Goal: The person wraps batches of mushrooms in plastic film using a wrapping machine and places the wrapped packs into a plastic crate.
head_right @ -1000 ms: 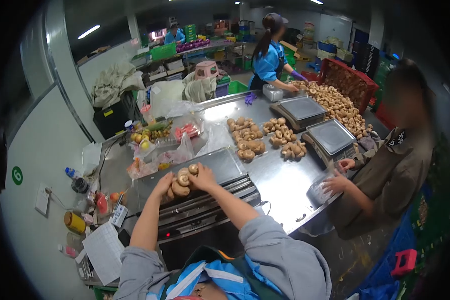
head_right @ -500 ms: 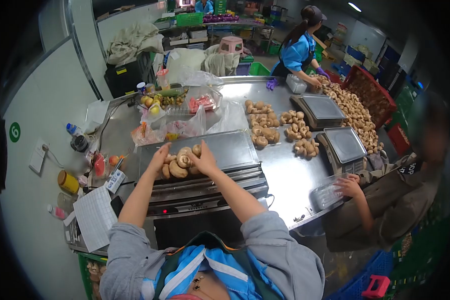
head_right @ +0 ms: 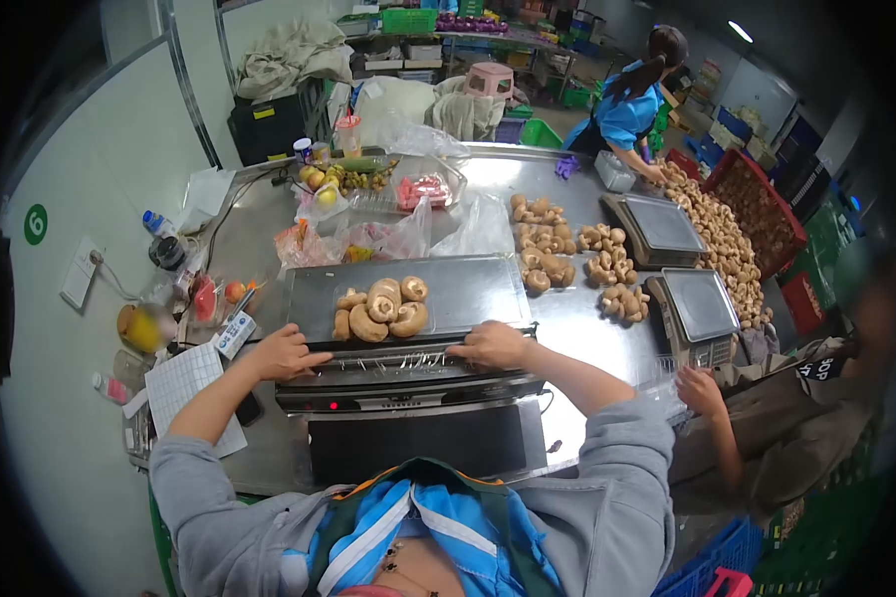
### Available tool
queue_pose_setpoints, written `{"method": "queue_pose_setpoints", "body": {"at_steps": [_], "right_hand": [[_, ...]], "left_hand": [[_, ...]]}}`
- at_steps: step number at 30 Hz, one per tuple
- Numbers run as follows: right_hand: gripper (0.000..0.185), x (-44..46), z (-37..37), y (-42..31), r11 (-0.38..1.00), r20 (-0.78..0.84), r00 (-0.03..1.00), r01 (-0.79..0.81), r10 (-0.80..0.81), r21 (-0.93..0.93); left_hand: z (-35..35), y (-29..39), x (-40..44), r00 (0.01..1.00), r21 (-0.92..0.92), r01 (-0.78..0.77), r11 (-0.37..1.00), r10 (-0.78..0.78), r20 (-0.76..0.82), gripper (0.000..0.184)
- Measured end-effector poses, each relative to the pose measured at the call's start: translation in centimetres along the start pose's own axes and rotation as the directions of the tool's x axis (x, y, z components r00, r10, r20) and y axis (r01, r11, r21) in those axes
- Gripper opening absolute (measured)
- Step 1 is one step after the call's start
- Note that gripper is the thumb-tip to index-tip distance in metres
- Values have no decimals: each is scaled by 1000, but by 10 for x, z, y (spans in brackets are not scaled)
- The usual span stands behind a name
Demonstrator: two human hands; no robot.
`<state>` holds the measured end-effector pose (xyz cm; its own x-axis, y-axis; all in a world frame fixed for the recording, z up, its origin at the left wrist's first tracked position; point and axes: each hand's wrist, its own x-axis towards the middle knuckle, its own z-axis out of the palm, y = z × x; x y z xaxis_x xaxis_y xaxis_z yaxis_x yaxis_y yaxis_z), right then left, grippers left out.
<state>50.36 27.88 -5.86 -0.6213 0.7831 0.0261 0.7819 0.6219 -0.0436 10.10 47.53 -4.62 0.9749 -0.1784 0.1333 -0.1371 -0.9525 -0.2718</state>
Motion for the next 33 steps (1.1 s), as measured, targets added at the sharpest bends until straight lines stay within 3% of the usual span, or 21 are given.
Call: {"method": "queue_pose_setpoints", "body": {"at_steps": [4,6,7,8,9,10,11,13,15,16,17,19,20,21,23,26,27,28,30,32,33], "right_hand": [[16,-1,32,-27,936,-311,899,-231,310,266],[17,-16,22,-63,778,31,845,-505,534,373],[20,-23,-5,-88,652,101,785,-571,611,499],[22,-32,-7,-93,645,55,831,-470,554,603],[21,-27,-36,-93,436,118,762,-483,637,760],[20,-23,-65,-86,195,210,693,-457,690,868],[20,-12,-81,-67,180,-26,701,-147,713,973],[20,31,-116,-32,167,-347,521,362,780,917],[20,91,-127,9,130,-316,339,472,886,872],[20,117,-102,42,137,-314,294,495,903,858],[18,137,-53,78,259,-347,329,282,878,924],[17,145,6,92,497,-327,496,-261,805,827],[17,142,26,81,596,-243,592,-523,768,609],[19,141,49,86,711,-371,665,-356,649,607],[21,141,63,98,802,-501,700,-172,508,573],[27,119,72,80,948,-639,702,-210,315,237],[30,112,56,65,797,-450,722,-232,526,558],[32,106,40,52,541,-201,731,-264,652,798],[37,87,31,30,411,-62,768,-270,637,870],[39,66,28,1,464,-99,788,-251,608,850],[40,60,27,-6,571,-193,799,-216,570,792]], "left_hand": [[18,21,9,955,4,287,958,-286,-73,31],[3,53,4,930,-160,335,929,-353,-99,17],[-20,77,8,820,-397,376,837,-500,-279,14],[-27,86,5,717,-503,442,743,-629,-299,12],[-33,82,5,535,-706,373,602,-761,-366,6],[-51,76,8,305,-931,345,119,-952,-9,18],[-76,61,18,273,-977,-22,-212,-941,198,23],[-93,18,64,99,-916,-392,92,-985,-141,20],[-88,-36,114,-183,-944,-312,108,-982,-52,19],[-35,-67,114,-90,-973,-130,189,-980,-178,19],[21,-100,114,19,-957,48,286,-958,-285,19],[72,-91,109,286,-798,547,254,-952,-107,22],[108,-80,107,369,-641,743,192,-916,154,25],[122,-74,100,509,-675,570,468,-847,-157,24],[120,-70,93,611,-491,592,639,-753,-244,23],[108,-67,81,666,-693,506,514,-743,-66,23],[98,-59,81,632,-707,556,437,-775,18,23],[98,-49,81,546,-902,415,120,-826,141,24],[80,-18,75,627,-967,218,-133,-740,244,28],[67,2,62,620,-962,250,-112,-744,248,30],[72,8,48,637,-922,357,148,-761,124,31]]}}
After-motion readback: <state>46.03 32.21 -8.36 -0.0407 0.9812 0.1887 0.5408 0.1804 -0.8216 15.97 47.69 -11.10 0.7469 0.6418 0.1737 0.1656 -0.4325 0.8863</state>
